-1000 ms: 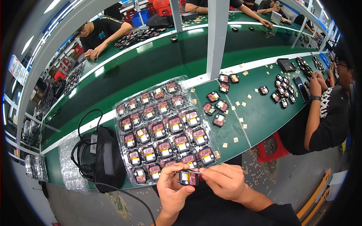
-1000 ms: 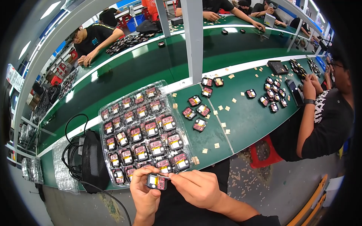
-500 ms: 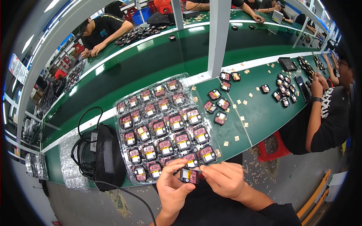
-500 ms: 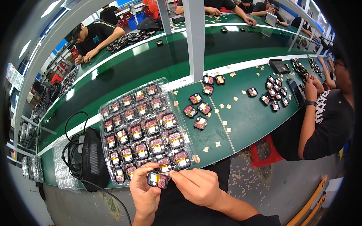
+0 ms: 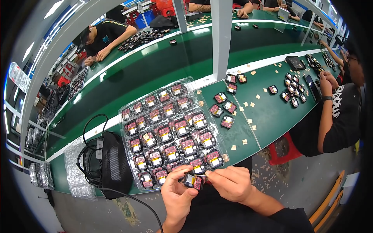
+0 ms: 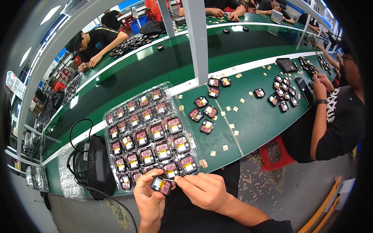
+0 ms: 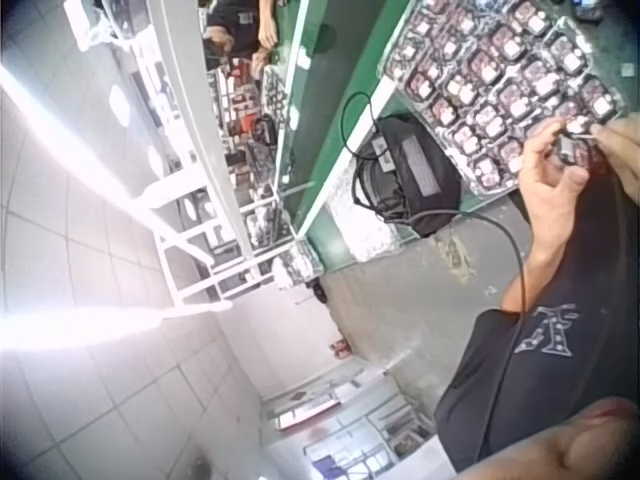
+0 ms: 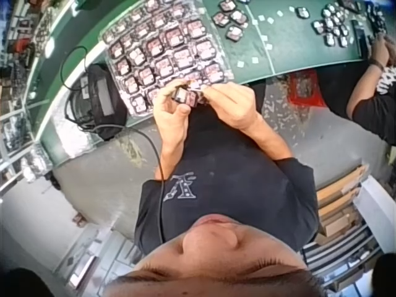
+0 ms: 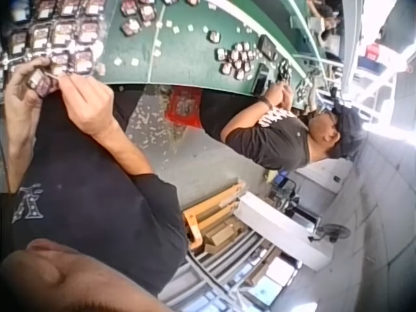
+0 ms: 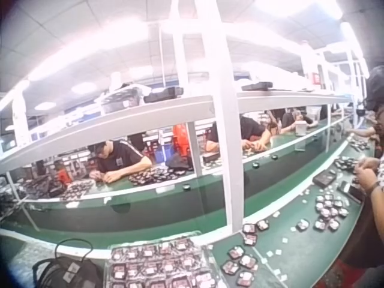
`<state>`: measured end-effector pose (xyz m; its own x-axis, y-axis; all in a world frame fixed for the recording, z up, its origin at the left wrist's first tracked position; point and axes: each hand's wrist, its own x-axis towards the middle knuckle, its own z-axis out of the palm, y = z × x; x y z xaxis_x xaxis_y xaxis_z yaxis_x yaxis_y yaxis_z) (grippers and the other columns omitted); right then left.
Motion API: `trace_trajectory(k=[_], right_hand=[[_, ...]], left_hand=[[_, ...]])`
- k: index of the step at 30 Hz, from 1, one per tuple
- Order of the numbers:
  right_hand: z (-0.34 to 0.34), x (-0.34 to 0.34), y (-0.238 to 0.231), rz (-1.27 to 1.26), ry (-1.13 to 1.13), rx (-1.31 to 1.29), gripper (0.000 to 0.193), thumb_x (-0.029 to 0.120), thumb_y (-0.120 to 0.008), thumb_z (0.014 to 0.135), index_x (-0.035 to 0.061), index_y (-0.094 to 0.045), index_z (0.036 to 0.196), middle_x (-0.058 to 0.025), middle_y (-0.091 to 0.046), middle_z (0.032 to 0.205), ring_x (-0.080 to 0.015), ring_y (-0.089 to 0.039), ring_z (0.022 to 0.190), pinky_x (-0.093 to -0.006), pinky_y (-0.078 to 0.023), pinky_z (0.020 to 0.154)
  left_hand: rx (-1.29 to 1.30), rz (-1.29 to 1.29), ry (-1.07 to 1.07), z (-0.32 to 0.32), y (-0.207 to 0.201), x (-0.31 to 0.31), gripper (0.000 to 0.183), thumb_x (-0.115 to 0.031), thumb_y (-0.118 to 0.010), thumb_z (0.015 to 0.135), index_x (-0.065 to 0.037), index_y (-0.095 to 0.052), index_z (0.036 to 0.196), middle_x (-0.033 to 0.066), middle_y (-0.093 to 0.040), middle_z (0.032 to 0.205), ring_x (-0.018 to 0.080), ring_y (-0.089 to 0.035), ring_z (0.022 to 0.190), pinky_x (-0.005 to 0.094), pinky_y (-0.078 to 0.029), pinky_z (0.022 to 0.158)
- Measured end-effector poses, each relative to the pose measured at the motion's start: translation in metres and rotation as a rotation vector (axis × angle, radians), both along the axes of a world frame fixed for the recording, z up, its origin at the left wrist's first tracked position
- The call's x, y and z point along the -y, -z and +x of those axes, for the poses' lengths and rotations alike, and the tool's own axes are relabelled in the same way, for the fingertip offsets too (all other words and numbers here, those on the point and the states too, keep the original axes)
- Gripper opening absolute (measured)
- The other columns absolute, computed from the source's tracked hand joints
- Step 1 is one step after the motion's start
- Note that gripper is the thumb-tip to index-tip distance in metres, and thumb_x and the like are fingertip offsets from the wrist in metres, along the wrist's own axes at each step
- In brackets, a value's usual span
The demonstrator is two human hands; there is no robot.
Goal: Manually cleaning and inspecting small electronic game cartridges or chips using a small brush at a production line workstation.
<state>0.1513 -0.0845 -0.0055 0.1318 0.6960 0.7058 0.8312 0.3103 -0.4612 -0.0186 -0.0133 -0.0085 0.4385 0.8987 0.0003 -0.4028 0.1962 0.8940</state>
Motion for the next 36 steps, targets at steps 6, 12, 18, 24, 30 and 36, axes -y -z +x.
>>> trace_trajectory(k=[6,12,18,24,30,36], right_hand=[[0.003,0.002,-0.006,-0.027,-0.002,0.015,0.03,0.003,-0.082,0.075,0.0048,-0.077,0.104,0.0007,-0.069,0.083,-0.0129,-0.057,0.056,-0.0271,-0.045,0.049],[0.003,0.002,-0.007,-0.059,-0.042,-0.04,0.028,0.003,-0.081,0.076,0.0045,-0.077,0.103,-0.001,-0.07,0.083,-0.0145,-0.059,0.057,-0.0281,-0.046,0.049],[0.003,0.002,-0.005,-0.057,-0.064,-0.117,0.027,0.002,-0.081,0.077,0.0038,-0.076,0.103,-0.003,-0.07,0.083,-0.0158,-0.062,0.058,-0.0289,-0.049,0.051],[-0.004,0.005,-0.007,-0.056,0.01,0.004,0.029,0.002,-0.08,0.077,0.0032,-0.077,0.105,-0.0013,-0.069,0.083,-0.014,-0.06,0.057,-0.0276,-0.047,0.05],[-0.009,0.006,-0.004,-0.053,0.03,0.076,0.03,0.003,-0.08,0.076,0.003,-0.077,0.105,-0.0003,-0.068,0.082,-0.0117,-0.058,0.056,-0.0264,-0.046,0.05],[0.01,-0.007,0.005,0.007,-0.108,-0.249,0.02,0.003,-0.078,0.083,0.0012,-0.076,0.102,-0.0071,-0.07,0.082,-0.0233,-0.063,0.06,-0.032,-0.052,0.055]], left_hand=[[-0.03,0.037,-0.018,0.0,-0.002,0.001,0.068,-0.035,-0.091,0.078,0.002,-0.058,0.124,0.0192,-0.057,0.133,0.0263,-0.063,0.118,0.0445,-0.065,0.09],[-0.035,0.045,-0.01,0.0,-0.001,0.0,0.068,-0.035,-0.091,0.078,0.002,-0.058,0.124,0.019,-0.056,0.133,0.0259,-0.063,0.118,0.0436,-0.065,0.089],[0.032,-0.01,0.038,-0.003,0.001,0.002,0.061,-0.018,-0.093,0.079,0.001,-0.061,0.128,0.0176,-0.058,0.135,0.0255,-0.057,0.128,0.0428,-0.045,0.111],[0.047,-0.053,0.034,-0.003,-0.002,0.005,0.061,-0.015,-0.092,0.079,0.002,-0.061,0.128,0.0174,-0.058,0.135,0.0247,-0.058,0.126,0.04,-0.049,0.107],[0.039,0.038,-0.015,-0.001,-0.002,0.006,0.061,-0.011,-0.092,0.078,0.003,-0.06,0.128,0.0173,-0.059,0.134,0.0245,-0.058,0.126,0.0388,-0.05,0.107],[0.072,0.039,0.038,-0.009,-0.009,0.0,0.063,-0.003,-0.092,0.075,0.002,-0.058,0.128,0.0188,-0.06,0.131,0.0287,-0.062,0.123,0.0415,-0.051,0.107]])
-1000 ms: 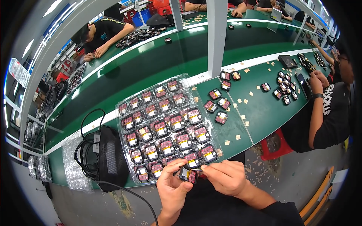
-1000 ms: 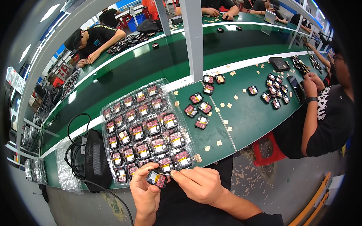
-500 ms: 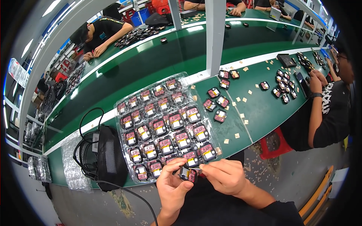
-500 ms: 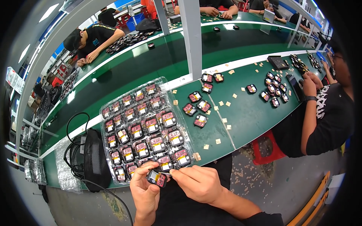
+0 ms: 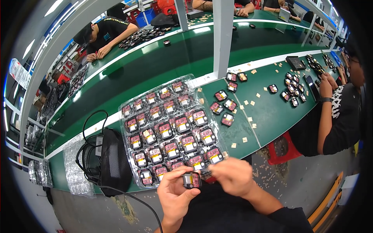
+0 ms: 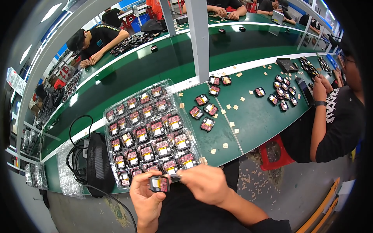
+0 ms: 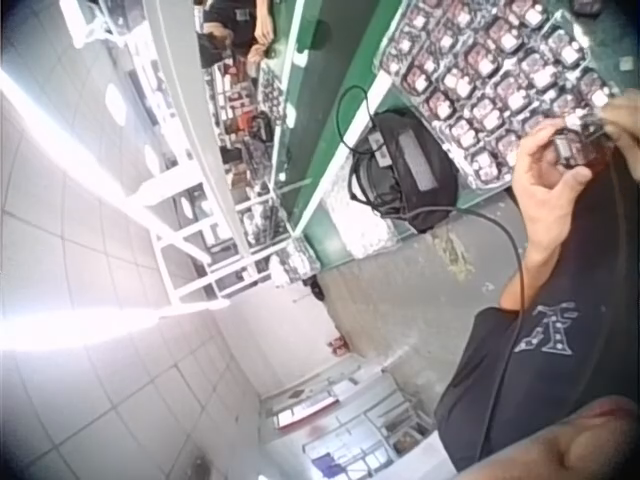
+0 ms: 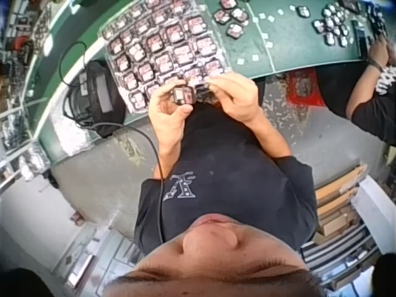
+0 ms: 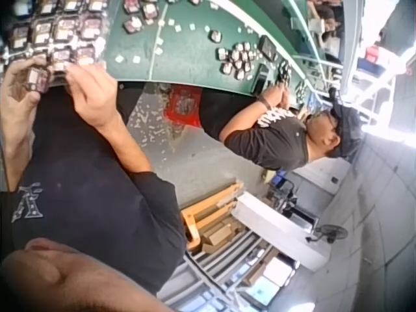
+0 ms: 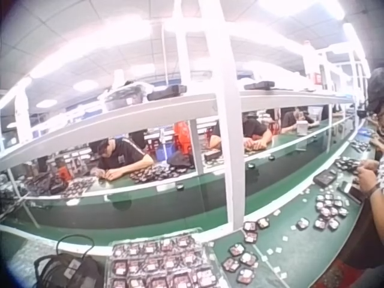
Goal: Manually cleaning and inspecting small electronic game cartridges or chips using a small brush at a production line workstation.
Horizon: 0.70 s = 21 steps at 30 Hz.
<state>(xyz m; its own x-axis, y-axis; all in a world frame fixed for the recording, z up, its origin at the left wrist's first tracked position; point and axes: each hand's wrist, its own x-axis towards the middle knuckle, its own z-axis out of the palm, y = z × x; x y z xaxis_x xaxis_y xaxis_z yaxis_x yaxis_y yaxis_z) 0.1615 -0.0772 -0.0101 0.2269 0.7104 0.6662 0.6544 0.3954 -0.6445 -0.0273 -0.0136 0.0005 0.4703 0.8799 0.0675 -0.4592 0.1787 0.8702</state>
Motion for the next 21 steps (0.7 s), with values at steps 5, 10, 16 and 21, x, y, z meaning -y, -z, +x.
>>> trace_trajectory(k=[5,10,16,21], right_hand=[[0.043,-0.014,0.012,-0.196,0.429,-0.174,0.019,0.005,-0.072,0.092,-0.0008,-0.072,0.111,-0.0138,-0.066,0.097,-0.0245,-0.065,0.071,-0.0345,-0.052,0.062],[0.061,-0.026,0.039,-0.312,0.556,0.095,0.027,0.012,-0.074,0.092,0.0043,-0.07,0.117,-0.012,-0.06,0.11,-0.0301,-0.067,0.075,-0.042,-0.053,0.064],[0.059,-0.026,0.038,-0.486,0.583,0.169,0.03,0.019,-0.077,0.089,0.0074,-0.072,0.116,-0.0111,-0.057,0.112,-0.0326,-0.068,0.073,-0.0449,-0.053,0.064],[0.058,-0.025,0.039,-0.438,0.573,0.162,0.029,0.018,-0.076,0.088,0.0087,-0.073,0.115,-0.0097,-0.058,0.11,-0.0315,-0.067,0.069,-0.0441,-0.052,0.061]], left_hand=[[-0.043,0.136,-0.079,-0.018,-0.013,-0.021,0.062,-0.003,-0.092,0.076,-0.001,-0.054,0.125,0.018,-0.06,0.126,0.0327,-0.066,0.117,0.045,-0.055,0.103],[-0.259,0.261,-0.198,-0.019,-0.034,-0.056,0.058,0.007,-0.085,0.08,0.001,-0.053,0.127,0.0158,-0.057,0.129,0.0252,-0.064,0.117,0.0369,-0.056,0.098],[-0.794,0.712,-0.363,-0.01,-0.048,-0.132,0.034,0.005,-0.085,0.077,0.001,-0.059,0.098,0.0105,-0.058,0.109,0.0183,-0.064,0.094,0.0308,-0.057,0.085],[-1.118,0.944,-0.363,0.001,-0.047,-0.167,0.025,-0.009,-0.086,0.079,0.001,-0.067,0.093,0.0126,-0.068,0.094,0.0307,-0.068,0.088,0.0381,-0.055,0.077]])
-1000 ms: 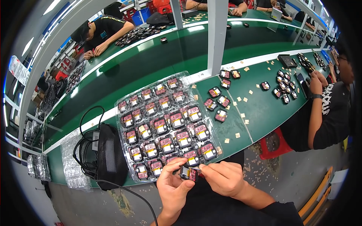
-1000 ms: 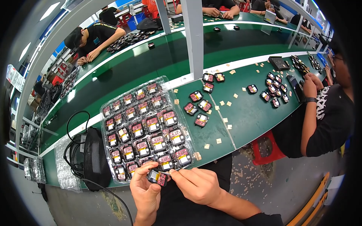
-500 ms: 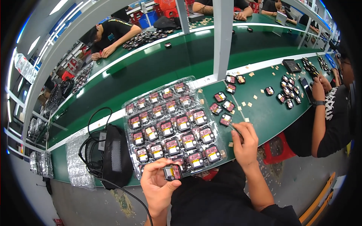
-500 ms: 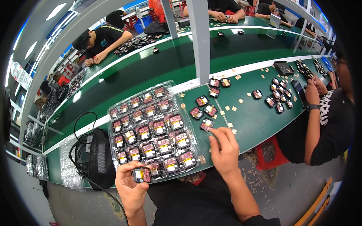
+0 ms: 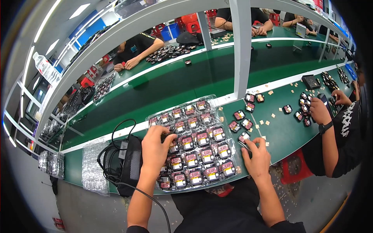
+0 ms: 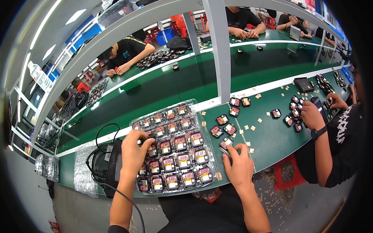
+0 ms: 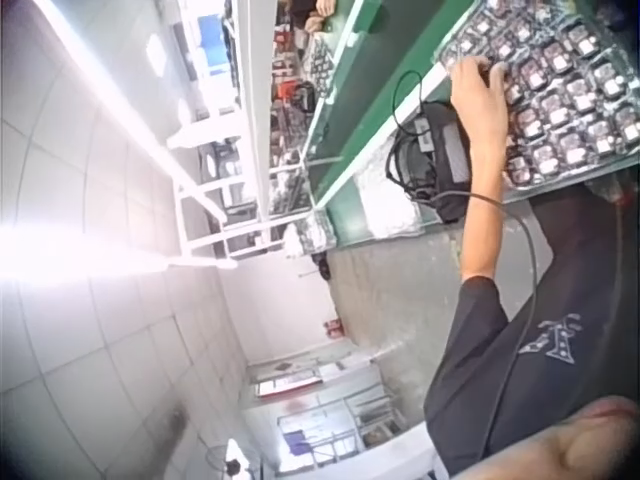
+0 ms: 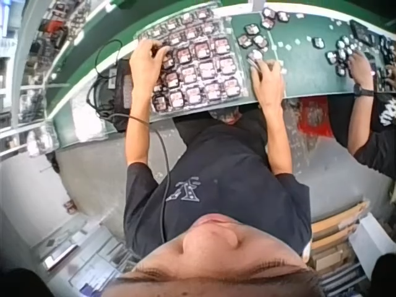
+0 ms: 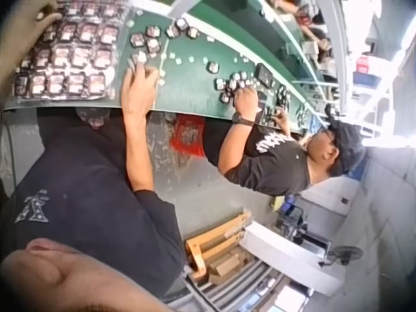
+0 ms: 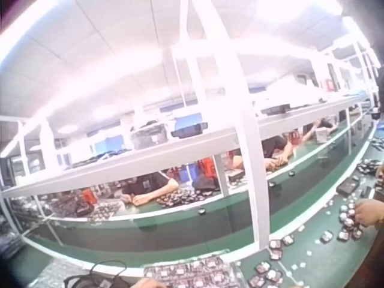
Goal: Manually cleaning and inspecting small electronic game cartridges or chips using a small brush at a production line workstation.
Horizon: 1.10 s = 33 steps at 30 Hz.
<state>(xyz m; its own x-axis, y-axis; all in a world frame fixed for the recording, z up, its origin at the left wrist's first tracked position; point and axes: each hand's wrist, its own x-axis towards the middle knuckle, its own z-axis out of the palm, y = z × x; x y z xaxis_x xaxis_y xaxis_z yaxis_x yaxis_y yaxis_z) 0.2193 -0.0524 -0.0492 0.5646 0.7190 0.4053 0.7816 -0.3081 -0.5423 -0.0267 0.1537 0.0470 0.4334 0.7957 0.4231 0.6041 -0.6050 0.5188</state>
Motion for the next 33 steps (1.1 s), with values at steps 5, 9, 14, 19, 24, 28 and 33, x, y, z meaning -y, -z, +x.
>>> trace_trajectory(k=[5,9,14,19,24,28,33], right_hand=[[0.001,0.001,0.001,-0.006,0.005,0.005,0.03,0.019,-0.077,0.087,0.0087,-0.073,0.115,-0.0095,-0.059,0.114,-0.0314,-0.068,0.071,-0.0435,-0.054,0.062],[-0.002,-0.002,-0.006,0.025,0.021,0.043,0.027,0.02,-0.08,0.085,0.0085,-0.072,0.108,-0.009,-0.062,0.124,-0.0314,-0.071,0.077,-0.0423,-0.056,0.065],[0.002,0.0,0.0,0.013,-0.01,0.01,0.025,0.019,-0.083,0.081,0.0086,-0.069,0.099,-0.0072,-0.065,0.122,-0.0313,-0.072,0.08,-0.0419,-0.057,0.066],[0.008,0.003,0.004,0.172,0.014,-0.01,0.027,0.009,-0.084,0.077,0.0058,-0.067,0.097,-0.0079,-0.066,0.117,-0.03,-0.072,0.085,-0.0413,-0.057,0.066],[-0.007,0.023,-0.026,0.362,-0.058,-0.312,0.038,0.006,-0.088,0.072,0.004,-0.065,0.102,-0.0136,-0.067,0.118,-0.0259,-0.071,0.094,-0.0327,-0.058,0.07],[-0.025,0.038,-0.046,0.493,-0.536,-0.31,0.049,0.015,-0.095,0.072,0.0069,-0.063,0.108,-0.0168,-0.072,0.118,-0.0292,-0.074,0.099,-0.0337,-0.062,0.077],[-0.043,0.045,-0.056,0.453,-0.889,-0.479,0.055,0.013,-0.093,0.074,0.0048,-0.059,0.117,-0.0151,-0.071,0.127,-0.0205,-0.075,0.076,-0.0294,-0.061,0.064]], left_hand=[[-0.223,0.233,0.067,0.006,0.012,0.008,0.037,-0.028,-0.079,0.089,0.003,-0.07,0.107,0.0176,-0.072,0.11,0.0369,-0.069,0.101,0.0434,-0.055,0.088],[-0.304,0.062,0.006,0.004,0.013,0.021,0.05,-0.03,-0.076,0.091,0.006,-0.063,0.123,0.0225,-0.069,0.122,0.0408,-0.065,0.114,0.0455,-0.052,0.099],[-0.418,0.241,0.06,-0.001,0.017,0.03,0.059,-0.031,-0.076,0.093,0.006,-0.058,0.135,0.0268,-0.055,0.145,0.0452,-0.048,0.139,0.0523,-0.04,0.113],[-0.155,0.238,0.198,0.008,-0.004,0.065,0.056,-0.02,-0.083,0.084,0.001,-0.062,0.132,0.0232,-0.055,0.143,0.0474,-0.049,0.137,0.0542,-0.042,0.112],[0.231,-0.054,0.462,0.005,0.004,0.114,0.04,-0.012,-0.083,0.084,0.0,-0.069,0.12,0.0215,-0.063,0.132,0.0404,-0.062,0.126,0.0465,-0.05,0.105],[0.715,-0.832,0.535,0.01,0.016,0.154,0.045,-0.019,-0.072,0.099,0.007,-0.057,0.132,0.0202,-0.063,0.135,0.0281,-0.063,0.124,0.0395,-0.05,0.105],[0.885,-1.366,0.67,0.013,0.031,0.161,0.065,-0.034,-0.069,0.102,0.006,-0.043,0.148,0.0199,-0.063,0.133,0.0269,-0.064,0.122,0.0381,-0.051,0.105]])
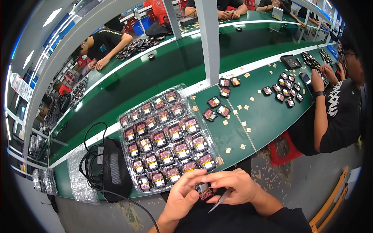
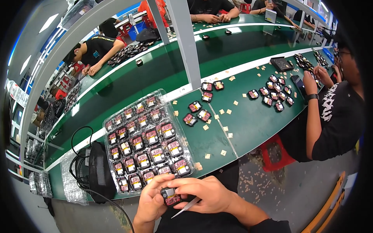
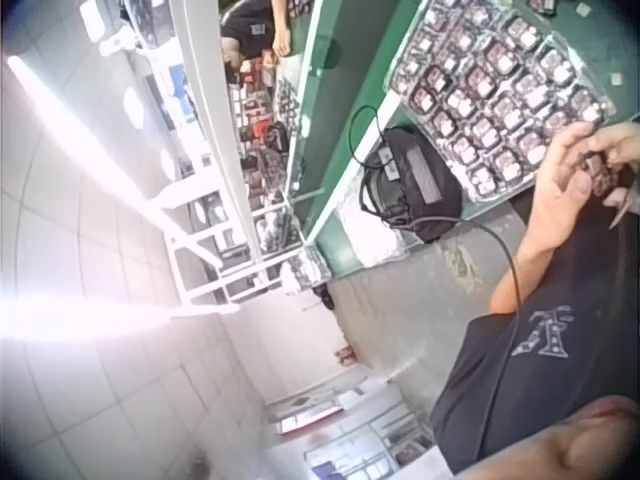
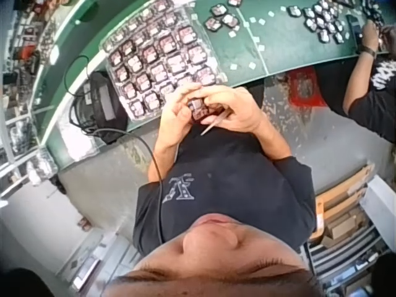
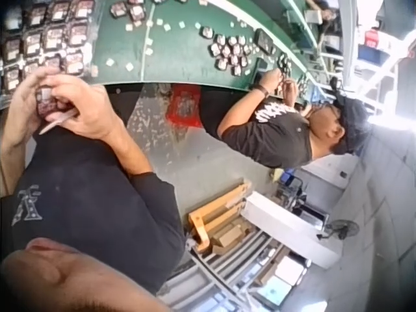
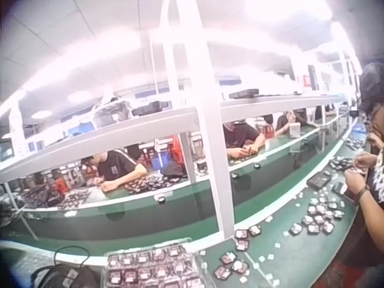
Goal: Manually cleaning and inspecting small electronic game cartridges or chips using a small brush at a production line workstation.
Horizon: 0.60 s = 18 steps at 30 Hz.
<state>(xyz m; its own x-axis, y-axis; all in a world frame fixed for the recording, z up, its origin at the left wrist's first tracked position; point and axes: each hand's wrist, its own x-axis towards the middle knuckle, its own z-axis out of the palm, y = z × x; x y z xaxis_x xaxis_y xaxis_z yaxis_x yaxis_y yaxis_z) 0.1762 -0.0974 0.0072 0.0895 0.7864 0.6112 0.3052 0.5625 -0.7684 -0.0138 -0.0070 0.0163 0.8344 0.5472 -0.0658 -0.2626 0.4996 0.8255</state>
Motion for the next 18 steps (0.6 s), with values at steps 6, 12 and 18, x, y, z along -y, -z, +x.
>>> trace_trajectory(k=[6,12,18], right_hand=[[-0.005,0.004,-0.018,-0.149,0.076,0.022,0.054,0.019,-0.09,0.079,0.0035,-0.059,0.12,-0.0129,-0.07,0.117,-0.0249,-0.073,0.09,-0.0321,-0.06,0.069],[-0.012,0.01,-0.01,-0.287,0.359,0.215,0.036,0.018,-0.082,0.087,0.0031,-0.065,0.114,-0.0103,-0.064,0.099,-0.0248,-0.07,0.079,-0.0333,-0.058,0.062],[-0.013,0.002,-0.001,-0.025,0.485,0.461,0.029,0.015,-0.087,0.079,0.0049,-0.072,0.101,-0.0044,-0.067,0.091,-0.0171,-0.068,0.068,-0.0289,-0.054,0.055]], left_hand=[[-0.049,-0.12,-0.026,-0.005,0.001,0.006,0.066,-0.031,-0.078,0.095,0.008,-0.051,0.141,0.0218,-0.064,0.131,0.0288,-0.067,0.118,0.0424,-0.053,0.105],[0.113,-0.043,-0.354,0.0,0.01,0.01,0.062,-0.02,-0.086,0.086,0.004,-0.056,0.134,0.0171,-0.061,0.132,0.0373,-0.065,0.123,0.0481,-0.053,0.107],[0.034,-0.034,-0.378,0.0,0.013,0.011,0.064,-0.026,-0.088,0.084,0.0,-0.057,0.133,0.0152,-0.062,0.125,0.0384,-0.065,0.123,0.0517,-0.058,0.103]])
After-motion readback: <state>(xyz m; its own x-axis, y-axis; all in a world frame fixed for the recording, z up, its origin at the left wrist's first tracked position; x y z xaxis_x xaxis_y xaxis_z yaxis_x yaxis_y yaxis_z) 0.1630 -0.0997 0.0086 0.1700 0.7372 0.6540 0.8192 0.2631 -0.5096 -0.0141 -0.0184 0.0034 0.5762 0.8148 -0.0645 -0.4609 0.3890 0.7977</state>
